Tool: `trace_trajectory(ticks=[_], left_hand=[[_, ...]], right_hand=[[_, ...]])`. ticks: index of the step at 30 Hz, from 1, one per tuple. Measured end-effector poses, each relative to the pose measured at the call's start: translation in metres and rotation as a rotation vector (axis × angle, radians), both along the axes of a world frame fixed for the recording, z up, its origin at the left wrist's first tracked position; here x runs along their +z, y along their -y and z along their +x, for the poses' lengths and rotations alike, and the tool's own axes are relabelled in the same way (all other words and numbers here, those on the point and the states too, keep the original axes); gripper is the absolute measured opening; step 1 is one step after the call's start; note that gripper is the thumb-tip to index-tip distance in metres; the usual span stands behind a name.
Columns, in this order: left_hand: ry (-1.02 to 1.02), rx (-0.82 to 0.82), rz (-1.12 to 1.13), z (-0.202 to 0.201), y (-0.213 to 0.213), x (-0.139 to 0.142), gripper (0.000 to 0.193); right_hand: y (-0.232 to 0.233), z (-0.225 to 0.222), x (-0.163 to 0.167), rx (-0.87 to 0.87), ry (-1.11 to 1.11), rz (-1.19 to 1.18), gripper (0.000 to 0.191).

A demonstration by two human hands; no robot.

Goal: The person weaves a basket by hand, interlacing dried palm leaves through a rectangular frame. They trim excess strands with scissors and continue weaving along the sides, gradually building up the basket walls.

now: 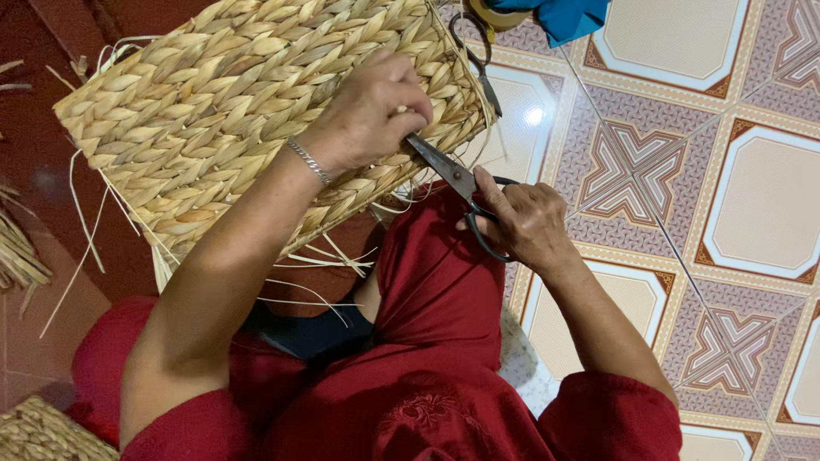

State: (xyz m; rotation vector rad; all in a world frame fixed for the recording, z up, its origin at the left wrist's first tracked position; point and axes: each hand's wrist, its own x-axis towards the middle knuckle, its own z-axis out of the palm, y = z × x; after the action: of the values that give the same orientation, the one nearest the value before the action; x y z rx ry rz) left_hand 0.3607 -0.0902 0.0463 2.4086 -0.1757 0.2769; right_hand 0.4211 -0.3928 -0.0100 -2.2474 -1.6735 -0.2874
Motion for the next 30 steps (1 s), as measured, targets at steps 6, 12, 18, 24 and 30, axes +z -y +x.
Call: trace_trajectory(ticks=[6, 12, 18, 24, 30], left_hand=[[0.164, 0.278, -0.456, -0.066, -0.071, 0.029, 0.01], [0.098, 0.708, -0.043, -0.218, -0.157, 0.029, 0.016], [0.018, 1.029, 0.214, -0.345, -0.211, -0.006, 0.016], [0.055, 1.05, 0.365, -0.382, -0.197, -0.006, 0.028], [-0.743, 1.162, -0.163, -0.35, -0.194, -0.028, 0.06]], right_hand=[[0.046, -0.008, -0.019, -0.23, -0.367, 0.383, 0.053], [0.09, -0.001, -0.063, -0.743, -0.625, 0.514, 0.048], [0.087, -0.002, -0.098, -0.814, -0.305, 0.15, 0.047], [0.05, -0.008, -0.106, -0.792, -0.154, -0.151, 0.054], [0.019, 0.004, -0.083, -0.786, -0.23, -0.36, 0.037]])
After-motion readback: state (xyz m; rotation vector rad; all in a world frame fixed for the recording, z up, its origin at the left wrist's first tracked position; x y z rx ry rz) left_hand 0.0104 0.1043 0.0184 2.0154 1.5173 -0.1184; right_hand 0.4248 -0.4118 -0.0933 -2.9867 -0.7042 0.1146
